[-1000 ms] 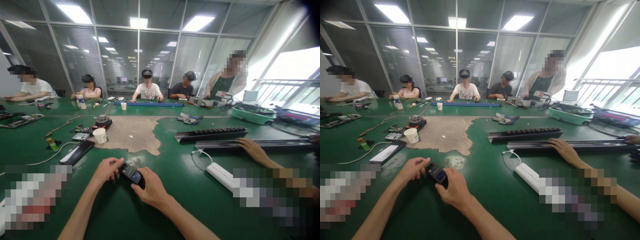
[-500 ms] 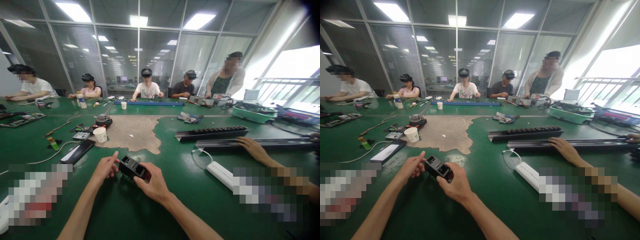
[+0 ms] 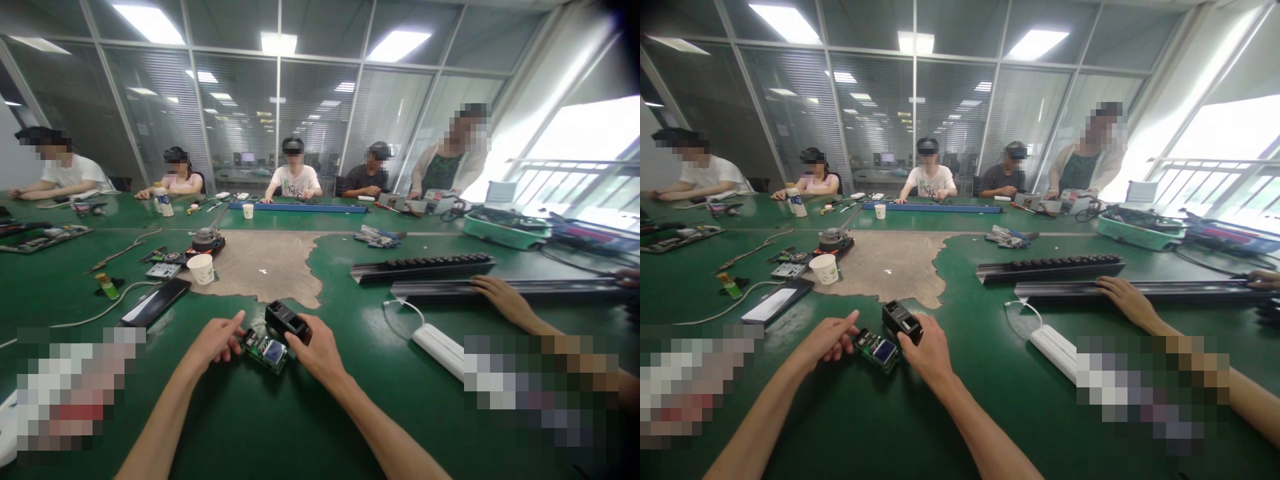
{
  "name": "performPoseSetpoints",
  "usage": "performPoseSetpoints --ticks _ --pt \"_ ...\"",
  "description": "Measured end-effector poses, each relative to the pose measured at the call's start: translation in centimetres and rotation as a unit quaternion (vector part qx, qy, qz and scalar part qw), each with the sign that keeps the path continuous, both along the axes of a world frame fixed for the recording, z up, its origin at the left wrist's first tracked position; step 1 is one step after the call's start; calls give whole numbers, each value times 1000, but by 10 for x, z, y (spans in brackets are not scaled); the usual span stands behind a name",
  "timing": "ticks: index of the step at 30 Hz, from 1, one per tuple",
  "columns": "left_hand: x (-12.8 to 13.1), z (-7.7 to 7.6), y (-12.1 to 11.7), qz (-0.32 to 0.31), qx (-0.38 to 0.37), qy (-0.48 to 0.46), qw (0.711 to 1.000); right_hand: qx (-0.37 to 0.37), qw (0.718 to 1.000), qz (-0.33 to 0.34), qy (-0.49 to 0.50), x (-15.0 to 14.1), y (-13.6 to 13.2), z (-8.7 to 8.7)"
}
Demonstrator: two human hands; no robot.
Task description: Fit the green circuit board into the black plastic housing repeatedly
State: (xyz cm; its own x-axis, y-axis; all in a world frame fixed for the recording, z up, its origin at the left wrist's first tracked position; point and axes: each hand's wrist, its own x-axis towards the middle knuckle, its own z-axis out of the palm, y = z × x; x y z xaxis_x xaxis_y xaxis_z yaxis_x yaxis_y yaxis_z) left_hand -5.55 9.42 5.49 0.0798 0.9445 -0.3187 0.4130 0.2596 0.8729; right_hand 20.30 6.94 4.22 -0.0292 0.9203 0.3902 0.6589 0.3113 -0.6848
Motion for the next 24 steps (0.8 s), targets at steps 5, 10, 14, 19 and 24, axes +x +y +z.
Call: performPoseSetpoints --ticks 5,10,14,19,24 --pt "2 3 -3 -6 -5 -6 1000 -30 998 -2 -54 0 -1 -5" --pt "1 3 -3 -5 0 -5 1000 -26 997 -6 -73 2 -4 -4" --pt "1 3 -3 -13 -6 -4 1000 -39 996 -5 -76 4 -3 -1" --pt "4 2 -3 -16 -15 0 1000 -14 1000 4 -8 0 -4 12" --pt "8 2 -5 -29 -22 2 999 14 996 67 57 -8 -15 28"
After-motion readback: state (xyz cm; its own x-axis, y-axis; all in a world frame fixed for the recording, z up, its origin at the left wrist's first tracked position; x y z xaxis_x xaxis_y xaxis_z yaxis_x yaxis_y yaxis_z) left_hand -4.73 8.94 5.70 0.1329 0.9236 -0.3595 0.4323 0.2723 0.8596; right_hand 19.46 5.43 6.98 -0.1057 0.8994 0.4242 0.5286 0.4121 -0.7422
